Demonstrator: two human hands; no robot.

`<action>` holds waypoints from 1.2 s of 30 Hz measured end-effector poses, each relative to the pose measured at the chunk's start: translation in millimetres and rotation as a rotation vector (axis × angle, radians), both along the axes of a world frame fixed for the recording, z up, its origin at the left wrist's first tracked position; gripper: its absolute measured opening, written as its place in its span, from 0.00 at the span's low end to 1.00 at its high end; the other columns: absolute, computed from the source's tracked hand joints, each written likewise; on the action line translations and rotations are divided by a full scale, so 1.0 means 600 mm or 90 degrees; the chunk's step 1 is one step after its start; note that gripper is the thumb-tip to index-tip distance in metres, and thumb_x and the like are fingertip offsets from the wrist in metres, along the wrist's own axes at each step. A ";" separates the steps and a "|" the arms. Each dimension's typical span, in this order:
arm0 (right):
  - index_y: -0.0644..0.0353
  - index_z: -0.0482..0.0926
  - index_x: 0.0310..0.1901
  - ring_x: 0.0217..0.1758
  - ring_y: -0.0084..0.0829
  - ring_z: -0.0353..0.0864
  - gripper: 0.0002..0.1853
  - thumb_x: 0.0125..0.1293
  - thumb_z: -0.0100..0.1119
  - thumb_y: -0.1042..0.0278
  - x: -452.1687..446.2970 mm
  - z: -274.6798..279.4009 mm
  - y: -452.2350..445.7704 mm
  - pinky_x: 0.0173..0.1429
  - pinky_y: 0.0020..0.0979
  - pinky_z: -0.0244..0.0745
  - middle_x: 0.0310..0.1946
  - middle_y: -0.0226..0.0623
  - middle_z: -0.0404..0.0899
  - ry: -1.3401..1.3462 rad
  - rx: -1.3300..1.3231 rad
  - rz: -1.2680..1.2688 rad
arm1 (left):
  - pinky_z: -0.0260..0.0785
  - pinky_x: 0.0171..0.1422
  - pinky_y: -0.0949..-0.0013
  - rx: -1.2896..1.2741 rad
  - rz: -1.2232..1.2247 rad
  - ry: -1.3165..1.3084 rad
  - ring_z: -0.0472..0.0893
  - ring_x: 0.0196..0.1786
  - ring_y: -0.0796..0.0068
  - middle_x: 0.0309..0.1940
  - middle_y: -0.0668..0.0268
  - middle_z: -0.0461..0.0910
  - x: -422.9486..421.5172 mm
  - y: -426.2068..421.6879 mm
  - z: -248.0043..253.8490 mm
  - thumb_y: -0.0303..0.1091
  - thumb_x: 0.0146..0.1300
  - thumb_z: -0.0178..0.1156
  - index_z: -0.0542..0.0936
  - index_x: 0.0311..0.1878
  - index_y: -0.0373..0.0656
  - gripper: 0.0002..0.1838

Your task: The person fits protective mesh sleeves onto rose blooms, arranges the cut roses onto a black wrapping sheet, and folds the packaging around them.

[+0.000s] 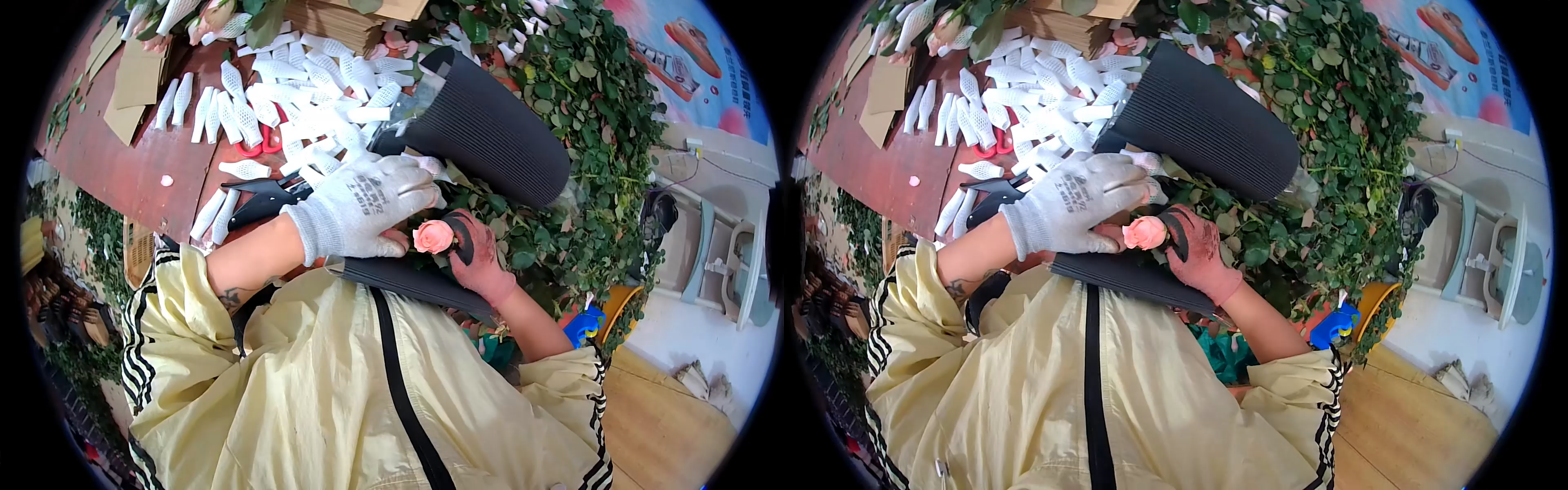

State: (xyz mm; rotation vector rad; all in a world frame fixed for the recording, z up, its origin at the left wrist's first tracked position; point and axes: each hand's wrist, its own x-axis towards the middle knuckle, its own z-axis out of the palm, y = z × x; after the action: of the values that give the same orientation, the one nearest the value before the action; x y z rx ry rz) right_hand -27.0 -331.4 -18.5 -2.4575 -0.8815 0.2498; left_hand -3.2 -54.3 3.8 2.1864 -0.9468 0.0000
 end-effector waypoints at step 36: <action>0.64 0.78 0.48 0.39 0.27 0.77 0.14 0.62 0.56 0.69 -0.601 0.744 -0.388 0.42 0.29 0.73 0.36 0.35 0.79 -0.776 -0.598 -0.772 | 0.39 0.76 0.47 0.425 -0.111 -0.073 0.49 0.73 0.46 0.70 0.51 0.54 0.006 -0.124 0.007 0.44 0.51 0.63 0.63 0.65 0.31 0.41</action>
State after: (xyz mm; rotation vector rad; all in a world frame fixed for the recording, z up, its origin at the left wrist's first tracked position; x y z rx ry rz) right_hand -387.7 -564.3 427.8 -3.3448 0.7672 -1.7045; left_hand 0.7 -128.4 7.9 2.7143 -1.3417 -0.3185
